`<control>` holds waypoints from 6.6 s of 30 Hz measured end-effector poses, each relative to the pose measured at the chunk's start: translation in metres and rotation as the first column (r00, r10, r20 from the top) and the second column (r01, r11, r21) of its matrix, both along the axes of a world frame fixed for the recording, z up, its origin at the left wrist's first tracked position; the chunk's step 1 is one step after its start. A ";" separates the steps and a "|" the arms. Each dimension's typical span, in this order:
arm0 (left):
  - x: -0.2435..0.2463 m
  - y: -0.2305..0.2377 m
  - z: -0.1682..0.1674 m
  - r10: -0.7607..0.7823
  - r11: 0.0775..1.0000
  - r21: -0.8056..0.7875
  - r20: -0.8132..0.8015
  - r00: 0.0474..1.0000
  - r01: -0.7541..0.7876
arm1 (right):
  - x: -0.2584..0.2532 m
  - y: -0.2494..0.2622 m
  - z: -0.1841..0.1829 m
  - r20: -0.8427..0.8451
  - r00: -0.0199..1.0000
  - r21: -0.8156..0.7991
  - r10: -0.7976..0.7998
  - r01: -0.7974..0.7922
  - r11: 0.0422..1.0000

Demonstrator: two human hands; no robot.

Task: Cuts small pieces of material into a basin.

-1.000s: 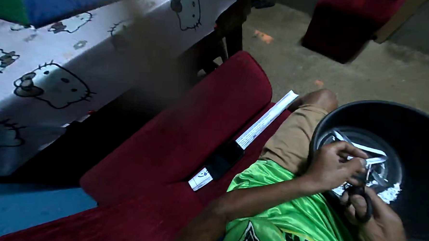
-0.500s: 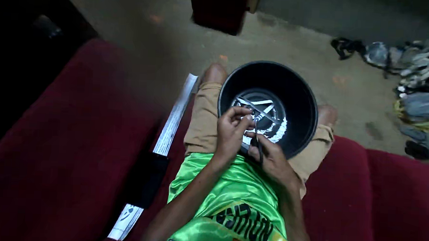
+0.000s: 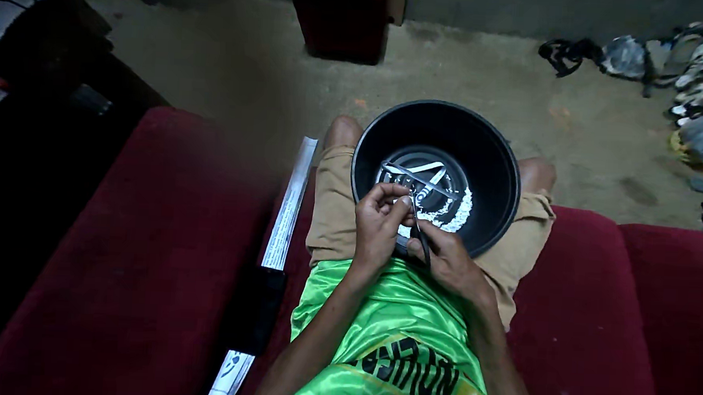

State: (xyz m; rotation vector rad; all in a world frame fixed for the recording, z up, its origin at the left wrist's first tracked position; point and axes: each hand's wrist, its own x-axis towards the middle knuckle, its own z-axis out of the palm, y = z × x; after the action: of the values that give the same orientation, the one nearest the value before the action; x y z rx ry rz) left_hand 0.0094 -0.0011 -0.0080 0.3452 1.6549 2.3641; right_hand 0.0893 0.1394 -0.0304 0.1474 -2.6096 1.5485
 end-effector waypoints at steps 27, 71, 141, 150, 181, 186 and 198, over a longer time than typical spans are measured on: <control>0.001 0.002 0.001 0.019 0.997 -0.071 -0.020 1.000 -0.020 | 0.002 0.001 0.001 -0.008 1.000 0.033 -0.030 0.030 0.999; 0.001 0.001 0.004 0.029 0.999 -0.026 0.041 0.999 -0.028 | 0.005 0.002 0.001 0.028 1.000 -0.026 0.000 0.001 1.000; 0.002 0.004 -0.002 0.051 0.996 -0.070 -0.020 0.998 -0.053 | 0.004 0.002 0.005 0.035 0.999 0.068 -0.021 0.019 0.997; 0.002 0.005 -0.002 0.055 0.990 -0.127 -0.103 0.993 -0.068 | 0.003 0.000 0.004 0.005 0.999 0.071 -0.048 0.048 0.996; 0.000 0.001 0.002 0.002 0.993 -0.116 -0.057 0.998 -0.009 | 0.004 0.005 -0.001 0.022 0.999 -0.013 -0.025 0.025 1.000; -0.001 0.001 -0.001 -0.003 0.993 -0.122 -0.044 0.999 -0.002 | 0.007 0.006 -0.002 0.042 0.999 -0.056 -0.024 0.027 0.998; 0.000 0.001 0.001 0.001 0.993 -0.122 -0.037 0.999 -0.006 | 0.006 0.006 0.004 0.042 0.999 0.023 -0.001 0.000 1.000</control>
State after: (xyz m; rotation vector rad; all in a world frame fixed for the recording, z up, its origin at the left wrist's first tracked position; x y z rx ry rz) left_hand 0.0094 0.0001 -0.0073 0.3656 1.8078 2.2590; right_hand 0.0954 0.1451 -0.0266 0.1176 -2.6598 1.5382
